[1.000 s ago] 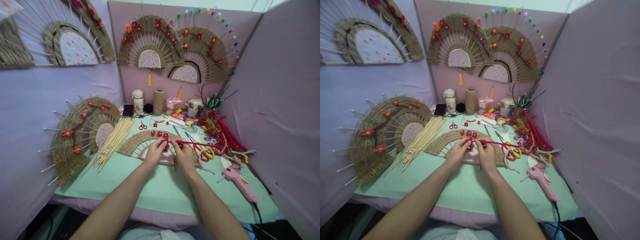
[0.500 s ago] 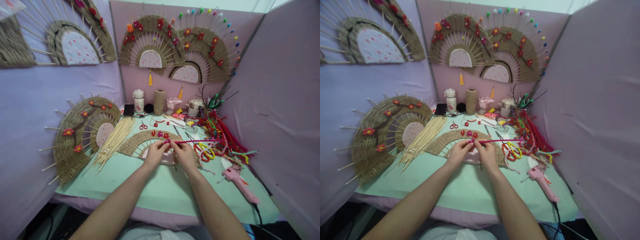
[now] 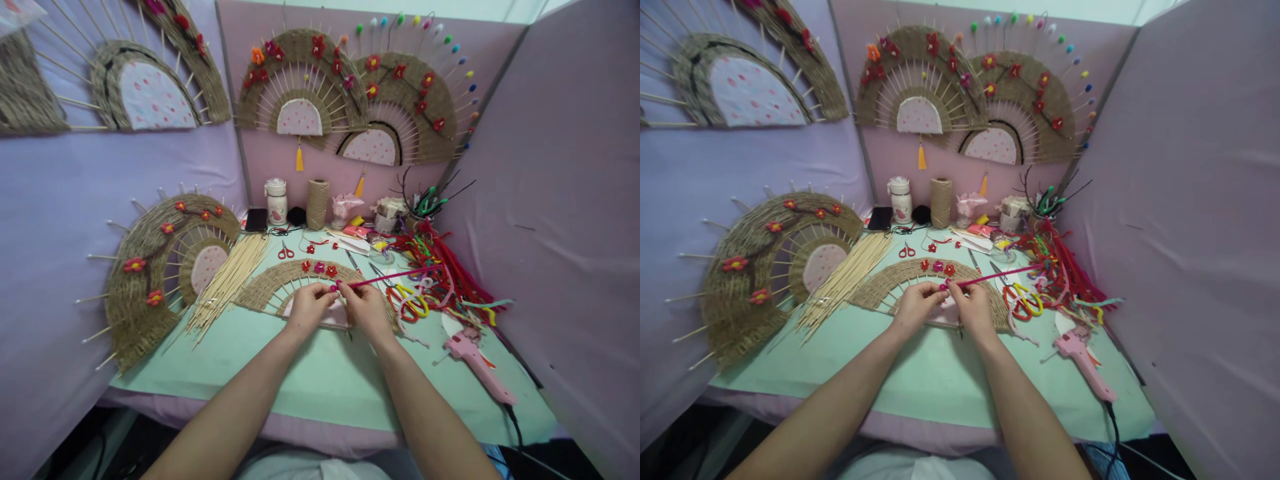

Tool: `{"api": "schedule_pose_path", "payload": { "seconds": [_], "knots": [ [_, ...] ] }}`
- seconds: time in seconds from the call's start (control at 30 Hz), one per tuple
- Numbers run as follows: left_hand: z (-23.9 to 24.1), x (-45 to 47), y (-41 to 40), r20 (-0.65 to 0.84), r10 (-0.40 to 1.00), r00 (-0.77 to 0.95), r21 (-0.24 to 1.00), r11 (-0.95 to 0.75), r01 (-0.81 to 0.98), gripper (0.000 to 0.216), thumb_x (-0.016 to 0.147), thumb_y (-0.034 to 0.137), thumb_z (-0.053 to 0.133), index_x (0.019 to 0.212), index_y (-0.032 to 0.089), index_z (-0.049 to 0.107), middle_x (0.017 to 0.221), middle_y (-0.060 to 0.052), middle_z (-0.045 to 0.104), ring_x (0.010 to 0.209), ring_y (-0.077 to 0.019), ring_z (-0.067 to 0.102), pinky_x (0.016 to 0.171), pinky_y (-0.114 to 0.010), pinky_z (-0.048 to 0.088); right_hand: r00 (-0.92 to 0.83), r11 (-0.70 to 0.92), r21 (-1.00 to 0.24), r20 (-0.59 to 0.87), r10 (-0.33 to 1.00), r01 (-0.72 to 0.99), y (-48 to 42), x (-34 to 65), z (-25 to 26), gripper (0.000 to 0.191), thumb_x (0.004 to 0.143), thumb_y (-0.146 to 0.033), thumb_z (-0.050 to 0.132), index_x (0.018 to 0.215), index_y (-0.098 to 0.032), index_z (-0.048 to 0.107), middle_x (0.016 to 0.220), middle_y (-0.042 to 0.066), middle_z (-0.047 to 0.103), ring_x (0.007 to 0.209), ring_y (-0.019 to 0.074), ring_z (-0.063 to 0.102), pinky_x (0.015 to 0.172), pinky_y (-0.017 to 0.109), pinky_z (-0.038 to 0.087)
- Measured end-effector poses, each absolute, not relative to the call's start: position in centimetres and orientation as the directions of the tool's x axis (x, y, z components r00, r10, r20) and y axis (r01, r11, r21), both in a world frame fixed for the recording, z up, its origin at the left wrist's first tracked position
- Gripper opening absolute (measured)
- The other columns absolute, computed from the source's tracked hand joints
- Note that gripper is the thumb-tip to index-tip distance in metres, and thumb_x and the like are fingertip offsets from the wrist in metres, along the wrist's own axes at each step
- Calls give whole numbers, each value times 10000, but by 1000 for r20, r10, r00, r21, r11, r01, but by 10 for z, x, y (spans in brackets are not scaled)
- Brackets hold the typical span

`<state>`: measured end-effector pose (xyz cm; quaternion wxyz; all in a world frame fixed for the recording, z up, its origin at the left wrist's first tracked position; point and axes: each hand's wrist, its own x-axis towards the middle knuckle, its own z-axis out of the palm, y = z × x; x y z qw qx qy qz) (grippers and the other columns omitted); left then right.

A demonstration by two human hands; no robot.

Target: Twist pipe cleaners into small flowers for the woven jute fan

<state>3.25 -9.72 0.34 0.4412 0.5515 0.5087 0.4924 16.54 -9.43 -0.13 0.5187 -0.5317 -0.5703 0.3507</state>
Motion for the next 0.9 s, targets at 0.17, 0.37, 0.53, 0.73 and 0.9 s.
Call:
{"api": "schedule_pose_path", "payload": {
  "seconds": [0.17,0.37,0.53,0.73,0.9],
  "knots": [
    [2,32,-95,37,999,-13,999,-37,-12,199,625,306,684,732,140,662,662,-23,637,620,-131,556,599,-239,424,167,207,-943,255,952,259,-95,165,2,333,730,-454,588,770,-135,673,708,62,685,658,187,600,610,263,424],
    [-1,33,-94,25,1000,3,988,-24,-155,235,632,333,702,744,128,670,663,-27,631,632,-116,555,634,-234,434,133,219,-928,268,954,302,-96,164,2,333,739,-450,569,729,-131,662,672,60,669,620,174,575,578,249,413],
    [3,36,-97,-42,999,29,943,49,-329,242,593,322,735,718,133,650,664,-8,601,624,-90,529,634,-218,425,79,142,-957,167,983,255,-92,166,-4,372,736,-496,564,761,-137,659,589,31,628,509,144,519,488,233,367],
    [5,36,-97,-96,994,58,940,110,-322,292,574,356,746,768,163,642,724,-6,605,647,-94,533,591,-210,410,95,128,-958,156,983,258,-92,167,-2,376,736,-508,559,740,-142,650,583,22,619,482,135,499,480,236,357],
    [-4,33,-92,16,1000,-19,995,-17,-98,258,605,374,707,718,143,680,612,-11,602,569,-112,501,558,-237,385,91,164,-899,218,972,405,-96,165,3,352,753,-467,541,724,-138,663,644,55,652,566,163,547,505,237,361]
  ]
}}
